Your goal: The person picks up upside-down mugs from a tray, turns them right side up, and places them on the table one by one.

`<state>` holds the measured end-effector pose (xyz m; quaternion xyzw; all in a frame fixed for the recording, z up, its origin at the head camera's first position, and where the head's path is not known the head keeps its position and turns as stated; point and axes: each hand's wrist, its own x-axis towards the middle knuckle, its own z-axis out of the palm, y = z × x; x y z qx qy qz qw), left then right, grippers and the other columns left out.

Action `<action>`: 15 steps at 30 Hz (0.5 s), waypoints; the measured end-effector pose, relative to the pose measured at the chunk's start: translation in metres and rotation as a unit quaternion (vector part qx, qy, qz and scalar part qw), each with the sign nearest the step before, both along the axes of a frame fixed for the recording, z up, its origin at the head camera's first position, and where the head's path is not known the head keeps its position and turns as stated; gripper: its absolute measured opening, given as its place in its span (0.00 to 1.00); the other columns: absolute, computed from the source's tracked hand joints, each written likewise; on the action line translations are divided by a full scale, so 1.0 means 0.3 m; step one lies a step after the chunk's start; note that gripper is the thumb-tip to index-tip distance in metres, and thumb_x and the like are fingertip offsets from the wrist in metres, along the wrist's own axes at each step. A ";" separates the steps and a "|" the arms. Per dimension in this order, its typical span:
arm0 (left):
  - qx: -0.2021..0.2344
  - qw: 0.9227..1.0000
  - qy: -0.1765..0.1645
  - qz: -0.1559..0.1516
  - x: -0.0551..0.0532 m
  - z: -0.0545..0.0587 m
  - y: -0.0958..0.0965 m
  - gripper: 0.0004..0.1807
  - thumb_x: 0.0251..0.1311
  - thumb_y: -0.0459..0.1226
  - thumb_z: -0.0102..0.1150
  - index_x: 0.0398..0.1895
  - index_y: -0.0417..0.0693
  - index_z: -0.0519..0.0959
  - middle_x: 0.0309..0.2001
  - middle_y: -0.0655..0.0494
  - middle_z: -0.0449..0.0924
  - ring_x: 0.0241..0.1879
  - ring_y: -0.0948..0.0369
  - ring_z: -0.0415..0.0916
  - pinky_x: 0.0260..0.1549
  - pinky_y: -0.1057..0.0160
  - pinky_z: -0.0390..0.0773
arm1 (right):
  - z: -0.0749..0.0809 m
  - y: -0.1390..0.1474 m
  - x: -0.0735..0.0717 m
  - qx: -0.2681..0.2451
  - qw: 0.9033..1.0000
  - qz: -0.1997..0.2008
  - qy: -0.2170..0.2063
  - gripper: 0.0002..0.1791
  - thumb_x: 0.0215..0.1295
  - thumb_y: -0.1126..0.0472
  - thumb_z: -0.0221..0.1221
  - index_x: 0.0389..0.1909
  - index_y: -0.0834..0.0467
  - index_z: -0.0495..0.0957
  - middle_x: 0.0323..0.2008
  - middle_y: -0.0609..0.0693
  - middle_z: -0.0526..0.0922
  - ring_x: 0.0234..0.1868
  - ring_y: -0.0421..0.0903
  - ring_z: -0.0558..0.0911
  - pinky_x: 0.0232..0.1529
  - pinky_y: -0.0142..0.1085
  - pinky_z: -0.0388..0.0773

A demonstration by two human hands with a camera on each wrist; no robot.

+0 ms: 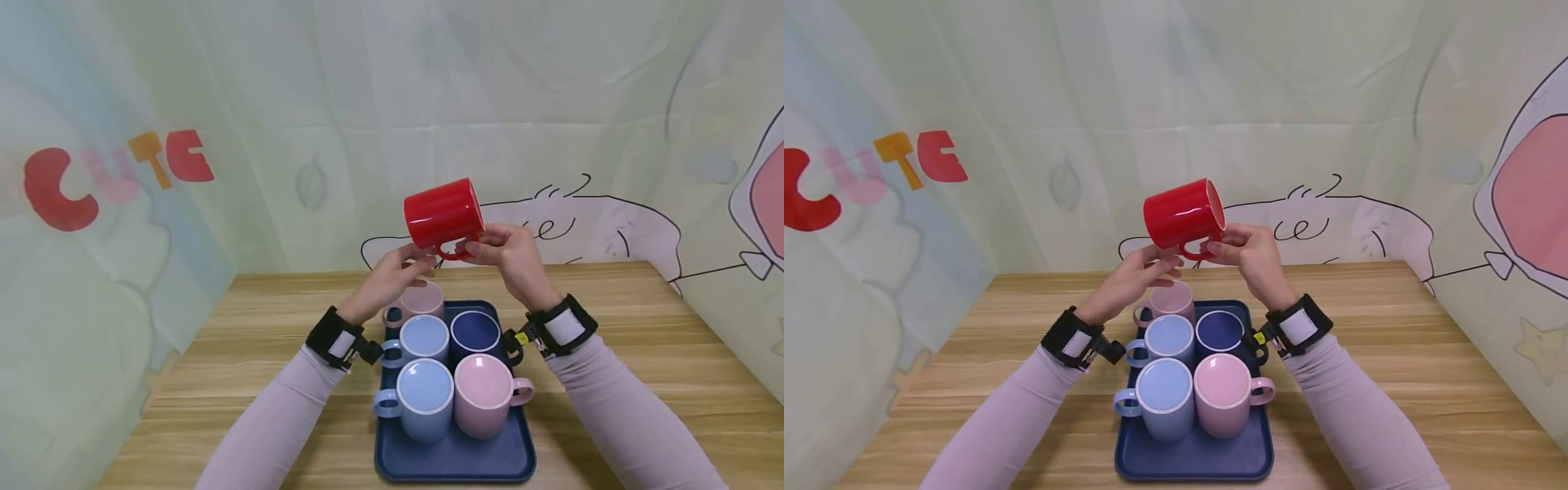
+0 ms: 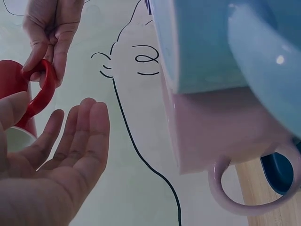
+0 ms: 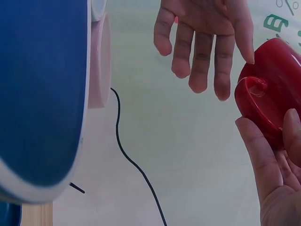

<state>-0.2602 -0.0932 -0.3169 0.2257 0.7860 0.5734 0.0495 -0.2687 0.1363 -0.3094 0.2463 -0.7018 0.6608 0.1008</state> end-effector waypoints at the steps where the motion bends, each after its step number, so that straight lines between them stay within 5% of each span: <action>1: 0.000 1.000 0.001 0.000 0.001 0.001 0.002 0.22 0.66 0.45 0.55 0.61 0.50 0.69 0.56 0.44 0.74 0.46 0.53 0.78 0.49 0.48 0.80 | 0.000 0.000 0.000 0.000 1.000 0.000 0.001 0.19 0.61 0.60 0.64 0.53 0.62 0.79 0.41 0.60 0.86 0.42 0.53 0.85 0.45 0.42 0.82; 15: 0.040 0.999 0.007 0.002 0.002 -0.007 0.018 0.19 0.67 0.43 0.55 0.60 0.52 0.71 0.55 0.51 0.76 0.46 0.53 0.79 0.47 0.50 0.81 | -0.001 -0.011 0.007 0.002 1.000 -0.005 -0.003 0.20 0.61 0.61 0.64 0.53 0.63 0.79 0.42 0.61 0.86 0.43 0.52 0.85 0.45 0.42 0.82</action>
